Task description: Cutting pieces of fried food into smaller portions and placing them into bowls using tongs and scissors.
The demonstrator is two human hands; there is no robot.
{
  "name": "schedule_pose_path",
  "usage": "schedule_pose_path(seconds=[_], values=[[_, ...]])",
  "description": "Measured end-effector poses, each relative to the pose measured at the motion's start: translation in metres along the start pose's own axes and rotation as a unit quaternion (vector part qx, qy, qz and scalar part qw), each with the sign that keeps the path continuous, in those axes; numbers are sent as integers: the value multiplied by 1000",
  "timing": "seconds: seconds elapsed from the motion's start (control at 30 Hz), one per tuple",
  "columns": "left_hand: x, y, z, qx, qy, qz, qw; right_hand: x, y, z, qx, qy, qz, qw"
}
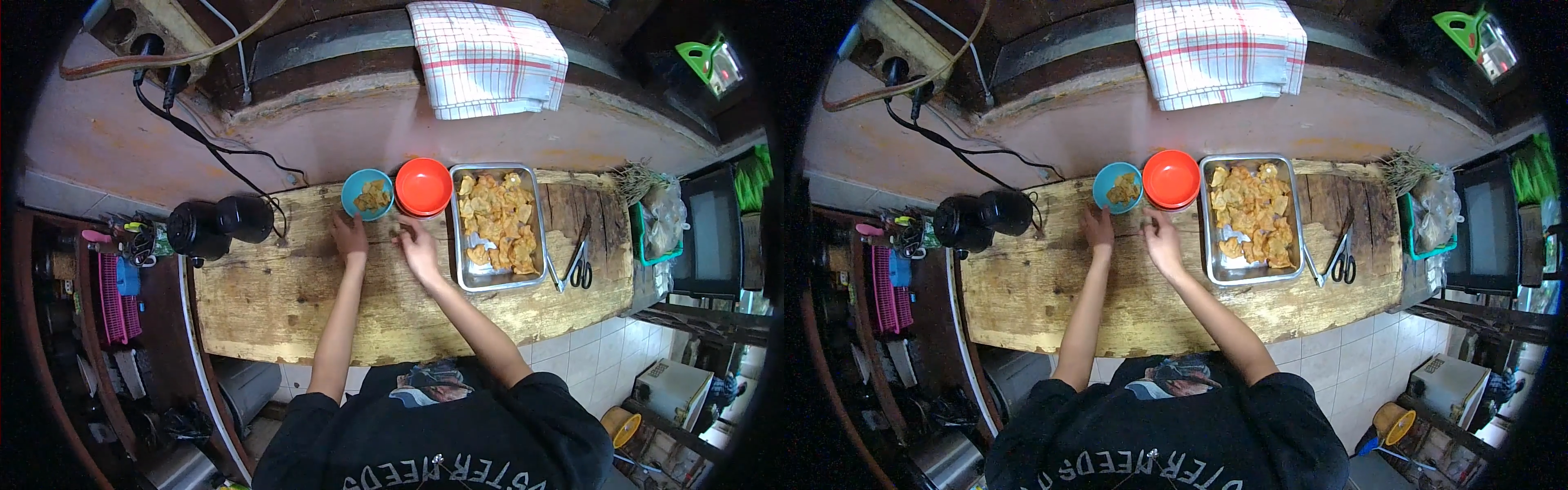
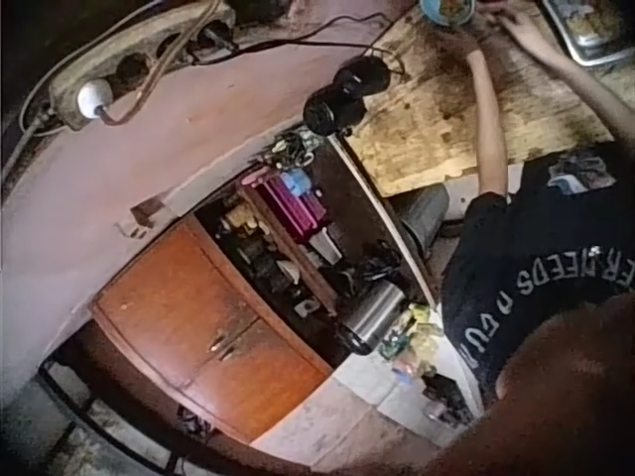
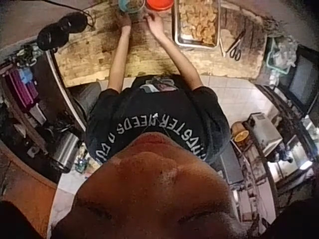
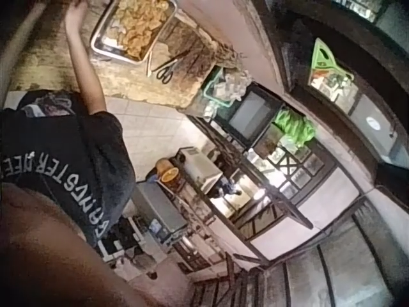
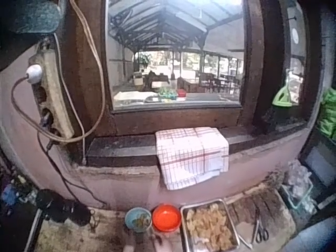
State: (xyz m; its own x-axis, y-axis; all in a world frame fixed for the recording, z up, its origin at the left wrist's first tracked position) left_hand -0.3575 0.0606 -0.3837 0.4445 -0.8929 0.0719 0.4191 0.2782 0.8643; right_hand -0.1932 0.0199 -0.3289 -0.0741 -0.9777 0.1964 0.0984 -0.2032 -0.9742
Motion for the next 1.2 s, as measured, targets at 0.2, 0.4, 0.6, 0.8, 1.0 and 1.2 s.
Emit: schedule_pose_path(seconds=[0.2, 0.4, 0.6, 0.8, 1.0, 1.2], values=[[42, 103, -7, -102, 32, -245, 964, -3, -40, 88, 92, 282, 112, 949], [29, 104, -50, -31, -135, -168, 976, -39, -24, 104, 255, 249, 52, 933], [27, 108, -53, -5, -60, -147, 987, -39, -35, 93, 303, 197, 22, 932], [31, 118, -49, 9, -56, -140, 989, -34, -42, 91, 304, 230, 70, 922], [51, 138, -18, 96, -65, -153, 981, -1, -71, 90, 246, 227, 97, 937], [96, 121, 18, 15, -55, -94, 994, 49, -56, 80, 248, 209, 115, 939]])
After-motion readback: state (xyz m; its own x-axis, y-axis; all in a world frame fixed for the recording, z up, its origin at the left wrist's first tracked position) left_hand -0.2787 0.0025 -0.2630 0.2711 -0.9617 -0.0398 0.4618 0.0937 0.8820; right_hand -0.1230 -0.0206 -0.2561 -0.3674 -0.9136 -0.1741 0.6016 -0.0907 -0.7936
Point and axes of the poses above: each hand's wrist, its own x-axis away from the middle knuckle, its own z-axis out of the back of the hand, y = z × x, the point moved 5 cm from there along -x, towards the middle knuckle, and after that the axes turned 2 degrees about x, right-handed, at the moved point
